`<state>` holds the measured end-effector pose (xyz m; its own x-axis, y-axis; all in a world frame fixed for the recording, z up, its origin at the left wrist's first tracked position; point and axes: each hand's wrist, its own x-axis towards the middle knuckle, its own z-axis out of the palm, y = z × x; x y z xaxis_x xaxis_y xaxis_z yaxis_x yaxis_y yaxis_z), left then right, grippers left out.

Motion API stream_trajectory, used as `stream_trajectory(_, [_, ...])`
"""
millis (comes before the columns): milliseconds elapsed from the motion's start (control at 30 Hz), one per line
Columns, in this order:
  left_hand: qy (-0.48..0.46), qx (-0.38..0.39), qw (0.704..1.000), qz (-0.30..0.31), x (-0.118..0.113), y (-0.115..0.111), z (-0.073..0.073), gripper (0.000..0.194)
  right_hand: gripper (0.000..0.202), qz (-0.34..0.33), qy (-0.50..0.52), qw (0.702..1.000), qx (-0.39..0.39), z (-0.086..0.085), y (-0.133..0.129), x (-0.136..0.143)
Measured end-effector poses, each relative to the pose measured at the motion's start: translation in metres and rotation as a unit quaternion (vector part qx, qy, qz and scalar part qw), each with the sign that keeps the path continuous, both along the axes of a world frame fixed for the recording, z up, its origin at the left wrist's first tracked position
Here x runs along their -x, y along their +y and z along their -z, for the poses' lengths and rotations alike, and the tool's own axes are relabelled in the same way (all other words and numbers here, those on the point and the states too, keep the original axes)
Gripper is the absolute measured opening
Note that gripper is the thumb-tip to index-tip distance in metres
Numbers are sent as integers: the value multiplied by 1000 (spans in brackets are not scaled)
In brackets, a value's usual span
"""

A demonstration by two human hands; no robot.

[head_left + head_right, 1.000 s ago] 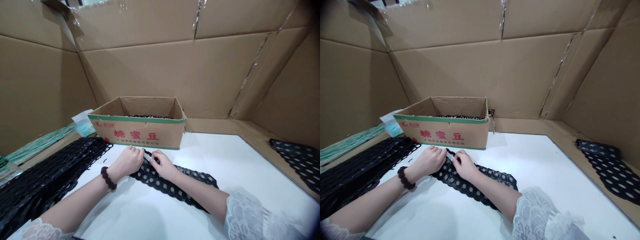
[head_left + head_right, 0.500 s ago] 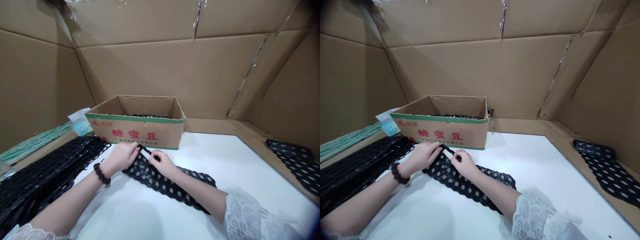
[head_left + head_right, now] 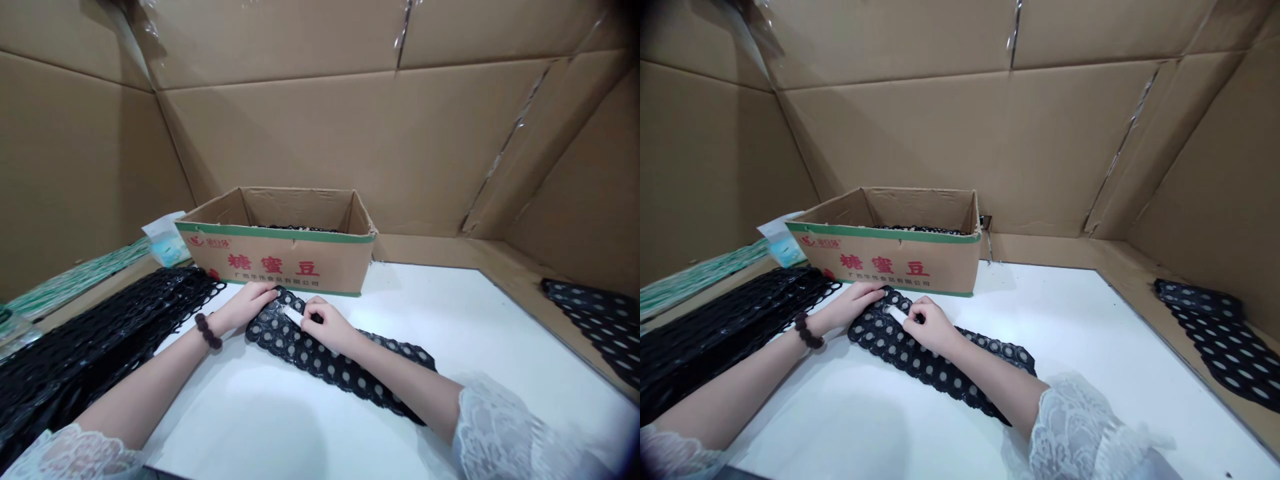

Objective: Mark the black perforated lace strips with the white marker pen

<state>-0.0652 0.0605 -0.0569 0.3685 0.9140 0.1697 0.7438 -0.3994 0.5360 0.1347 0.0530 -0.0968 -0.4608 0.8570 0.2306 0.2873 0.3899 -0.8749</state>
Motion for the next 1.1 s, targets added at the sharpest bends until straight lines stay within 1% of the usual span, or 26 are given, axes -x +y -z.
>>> stream_trajectory(100, [-25, 23, 999, -14, 0, 2, 1, 33, 15, 2, -3, 1000, 12, 0, 1, 0])
stream_trajectory(167, [-36, 42, 998, -10, 3, 3, 0, 34, 15, 2, -3, 1000, 14, 1, 1, 0])
stream_trajectory(233, [-33, 82, 996, 15, 8, 3, -3, 34, 15, -2, 0, 1000, 8, 1, 1, 0])
stream_trajectory(267, [-24, 115, 992, 33, 11, 2, -5, 34, 15, -6, 1, 1000, 3, 1, 1, 1])
stream_trajectory(367, [24, 219, 971, 88, 22, 2, -10, 32, 14, -14, 2, 1000, -7, 1, -1, 1])
stream_trajectory(400, [41, 236, 966, 98, 25, 2, -11, 32, 14, -16, 1, 1000, -6, 1, -1, 1])
stream_trajectory(467, [62, 239, 963, 108, 26, 2, -13, 32, 15, -19, -4, 1000, -4, 1, -2, 1])
stream_trajectory(600, [52, 203, 972, 104, 19, 0, -16, 29, 15, -14, -13, 1000, -1, 1, -2, 1])
stream_trajectory(700, [38, 185, 977, 97, 14, -4, -20, 31, 13, -4, -19, 1000, 6, 2, -2, 1])
stream_trajectory(767, [46, 167, 982, 78, 13, -6, -21, 32, 13, -3, -22, 1000, 7, 2, -2, 1])
stream_trajectory(867, [88, 107, 989, 45, 9, -8, -21, 33, 15, -11, -24, 1000, -2, 1, -3, 0])
stream_trajectory(933, [128, 47, 990, 45, 4, -11, -20, 30, 16, -16, -28, 999, -9, 1, -3, 0])
stream_trajectory(1000, [189, -33, 980, 43, -6, -17, -17, 28, 17, -13, -36, 999, -15, 1, -3, 1])
stream_trajectory(1033, [230, -77, 969, 39, -11, -20, -16, 27, 17, -10, -43, 999, -18, 1, -3, 1])
stream_trajectory(1100, [318, -157, 934, 43, -23, -29, -10, 25, 18, 1, -59, 998, -27, 1, -4, 2])
